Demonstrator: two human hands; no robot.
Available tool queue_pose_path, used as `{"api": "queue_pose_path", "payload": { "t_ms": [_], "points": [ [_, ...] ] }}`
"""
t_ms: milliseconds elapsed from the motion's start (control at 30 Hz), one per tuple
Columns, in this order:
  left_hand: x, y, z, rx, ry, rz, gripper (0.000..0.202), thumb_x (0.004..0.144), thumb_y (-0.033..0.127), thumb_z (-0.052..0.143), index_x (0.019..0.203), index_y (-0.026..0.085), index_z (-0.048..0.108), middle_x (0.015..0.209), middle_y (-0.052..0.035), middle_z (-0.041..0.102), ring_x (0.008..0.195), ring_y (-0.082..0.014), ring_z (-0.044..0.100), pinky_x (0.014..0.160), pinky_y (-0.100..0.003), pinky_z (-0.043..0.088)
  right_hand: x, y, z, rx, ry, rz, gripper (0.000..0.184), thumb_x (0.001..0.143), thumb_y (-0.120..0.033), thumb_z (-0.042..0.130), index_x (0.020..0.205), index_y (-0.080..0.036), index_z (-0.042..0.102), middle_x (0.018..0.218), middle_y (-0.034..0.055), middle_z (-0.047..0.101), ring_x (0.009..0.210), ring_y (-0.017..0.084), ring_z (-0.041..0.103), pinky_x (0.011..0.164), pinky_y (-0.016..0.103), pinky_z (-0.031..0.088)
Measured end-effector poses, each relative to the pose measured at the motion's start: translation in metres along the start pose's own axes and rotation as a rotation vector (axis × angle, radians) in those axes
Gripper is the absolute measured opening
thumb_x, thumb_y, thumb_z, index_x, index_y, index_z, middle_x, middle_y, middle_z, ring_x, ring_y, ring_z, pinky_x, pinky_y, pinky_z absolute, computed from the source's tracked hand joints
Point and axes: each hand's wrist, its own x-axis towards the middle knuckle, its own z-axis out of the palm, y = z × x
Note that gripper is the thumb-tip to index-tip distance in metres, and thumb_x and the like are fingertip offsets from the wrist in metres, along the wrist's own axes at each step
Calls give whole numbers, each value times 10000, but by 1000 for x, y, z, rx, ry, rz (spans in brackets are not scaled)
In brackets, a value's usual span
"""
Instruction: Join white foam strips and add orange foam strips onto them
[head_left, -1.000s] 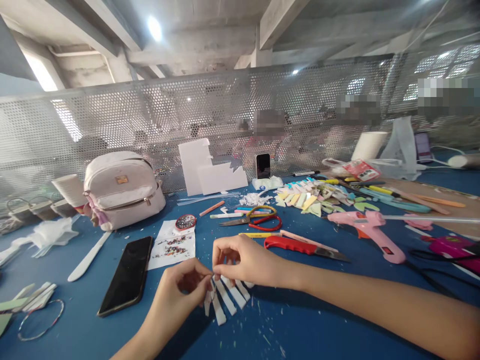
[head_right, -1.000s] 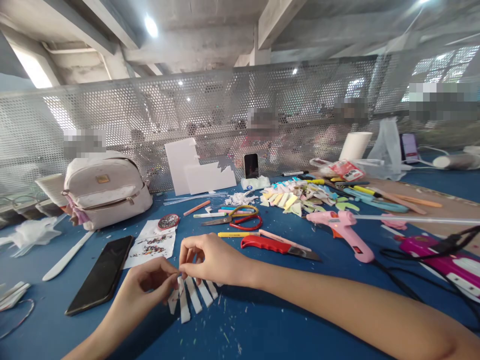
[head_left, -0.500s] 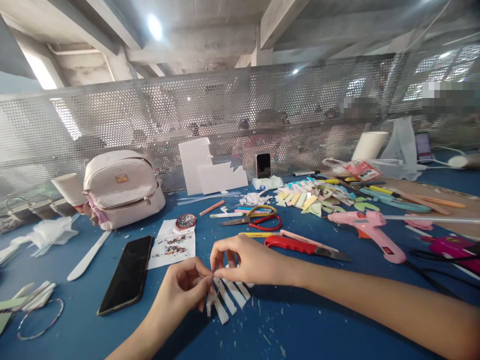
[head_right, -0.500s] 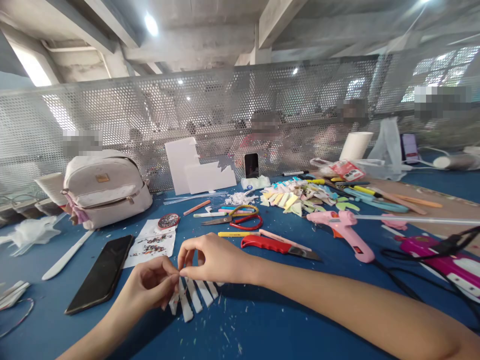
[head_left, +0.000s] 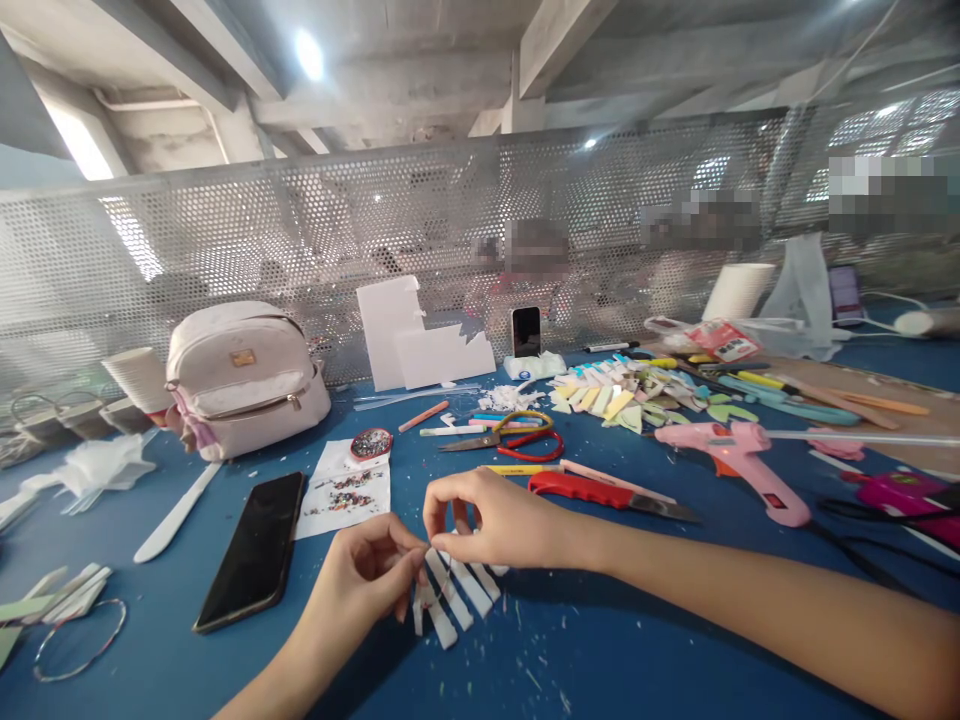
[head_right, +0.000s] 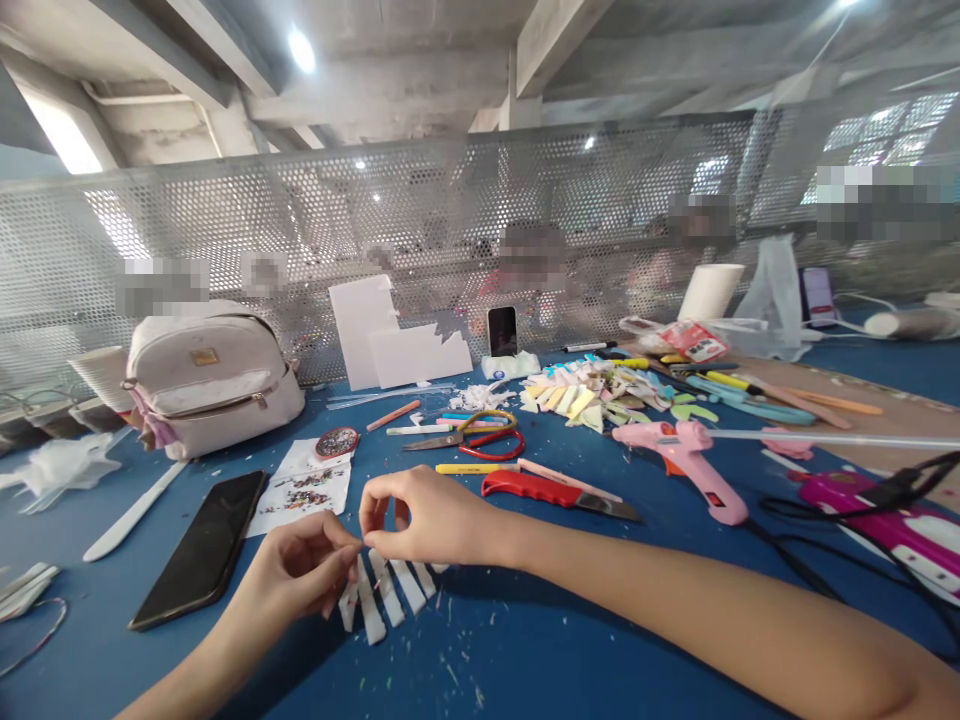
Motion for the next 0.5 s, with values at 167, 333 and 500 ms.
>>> {"api": "queue_pose_path", "payload": {
  "t_ms": [167, 333, 500],
  "points": [
    [1, -3, -1, -5, -7, 12, 461, 723, 573, 771, 712, 142, 607, 620, -8, 659, 413, -28, 485, 425, -147, 303, 0, -2, -1, 10, -12, 16, 65, 787, -156, 656, 848, -179, 666, 810, -27, 684, 631, 93, 531, 565, 184, 397],
    [0, -2, 0, -8, 5, 15, 440, 732, 556, 773, 711, 145, 617, 607, -4, 653, 428, -31, 484, 438, -151, 321, 0, -2, 0, 17, -8, 28, 48, 815, -212, 680, 852, -181, 678, 796, -29, 688, 633, 94, 535, 564, 183, 399],
    [0, 2, 1, -9, 8, -4, 469, 717, 581, 774, 715, 137, 622, 616, -9, 657, 406, -25, 476, 415, -145, 269, 1, -1, 2, -7, 21, 23, 24, 828, -199, 664, 829, -178, 674, 784, -34, 682, 636, 93, 531, 570, 188, 389]
  ]
}}
